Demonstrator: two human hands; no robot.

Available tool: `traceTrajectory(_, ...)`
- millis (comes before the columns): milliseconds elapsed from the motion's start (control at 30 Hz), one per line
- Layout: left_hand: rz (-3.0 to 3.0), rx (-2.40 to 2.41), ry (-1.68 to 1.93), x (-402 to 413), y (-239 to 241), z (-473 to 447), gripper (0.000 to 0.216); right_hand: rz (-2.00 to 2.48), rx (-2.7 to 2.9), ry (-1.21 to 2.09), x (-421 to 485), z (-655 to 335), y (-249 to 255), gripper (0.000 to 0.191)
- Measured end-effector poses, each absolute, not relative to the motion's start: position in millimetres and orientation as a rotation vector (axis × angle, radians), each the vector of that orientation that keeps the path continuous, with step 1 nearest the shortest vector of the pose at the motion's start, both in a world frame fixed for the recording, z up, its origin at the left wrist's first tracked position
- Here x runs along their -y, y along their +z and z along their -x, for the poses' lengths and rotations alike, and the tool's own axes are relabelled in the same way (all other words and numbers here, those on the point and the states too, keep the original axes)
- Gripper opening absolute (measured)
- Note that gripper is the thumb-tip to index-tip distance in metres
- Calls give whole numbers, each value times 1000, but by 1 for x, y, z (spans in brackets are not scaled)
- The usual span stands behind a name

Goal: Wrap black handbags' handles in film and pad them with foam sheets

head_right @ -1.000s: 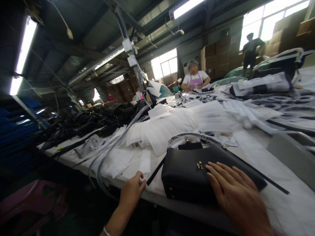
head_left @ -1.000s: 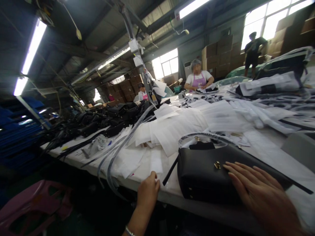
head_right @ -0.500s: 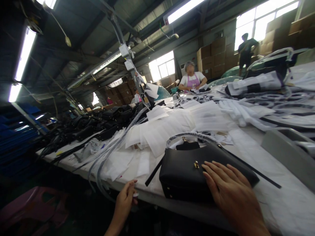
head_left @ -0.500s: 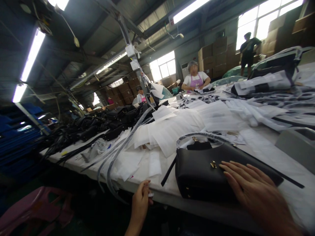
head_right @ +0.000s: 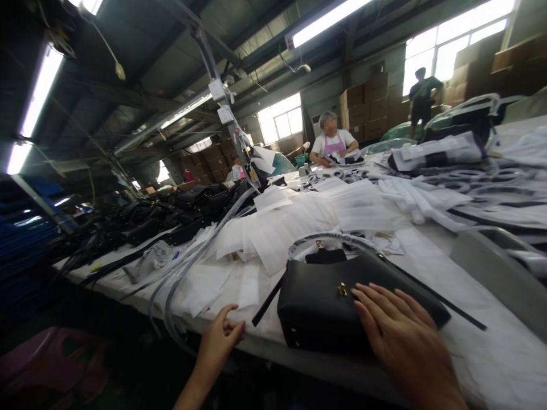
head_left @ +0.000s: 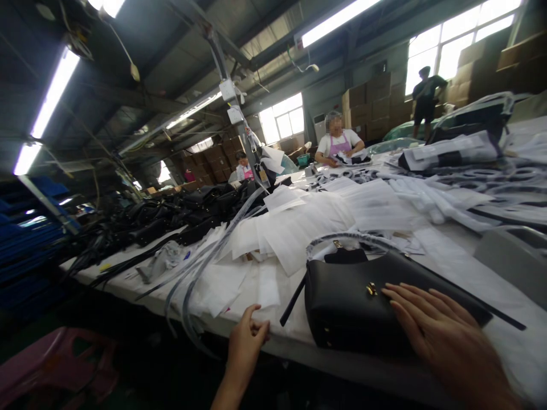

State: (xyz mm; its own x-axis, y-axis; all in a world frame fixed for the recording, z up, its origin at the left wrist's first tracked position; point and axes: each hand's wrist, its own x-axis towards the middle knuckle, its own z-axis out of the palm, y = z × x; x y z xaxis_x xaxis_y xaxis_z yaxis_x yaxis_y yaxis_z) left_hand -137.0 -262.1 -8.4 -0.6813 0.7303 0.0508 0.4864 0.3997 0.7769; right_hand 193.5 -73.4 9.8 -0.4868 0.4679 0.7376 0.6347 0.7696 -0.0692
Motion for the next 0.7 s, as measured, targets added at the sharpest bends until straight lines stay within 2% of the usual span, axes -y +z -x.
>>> traceTrajectory(133, -1169, -2522, 962, 259, 0, 134, 37, 809, 2175, -300, 74, -193, 11, 50)
traceTrajectory(333, -1218, -2687, 686, 255, 2, 123, 35, 833, 2180, -293, 74, -193, 10, 51)
traceTrajectory(500, -1180, -2810, 504, 255, 3, 115, 44, 815, 2188, -267, 74, -193, 11, 49)
traceTrajectory(700, -1046, -2853, 476, 271, 3, 128, 67, 816, 2159, -259, 75, -193, 11, 48)
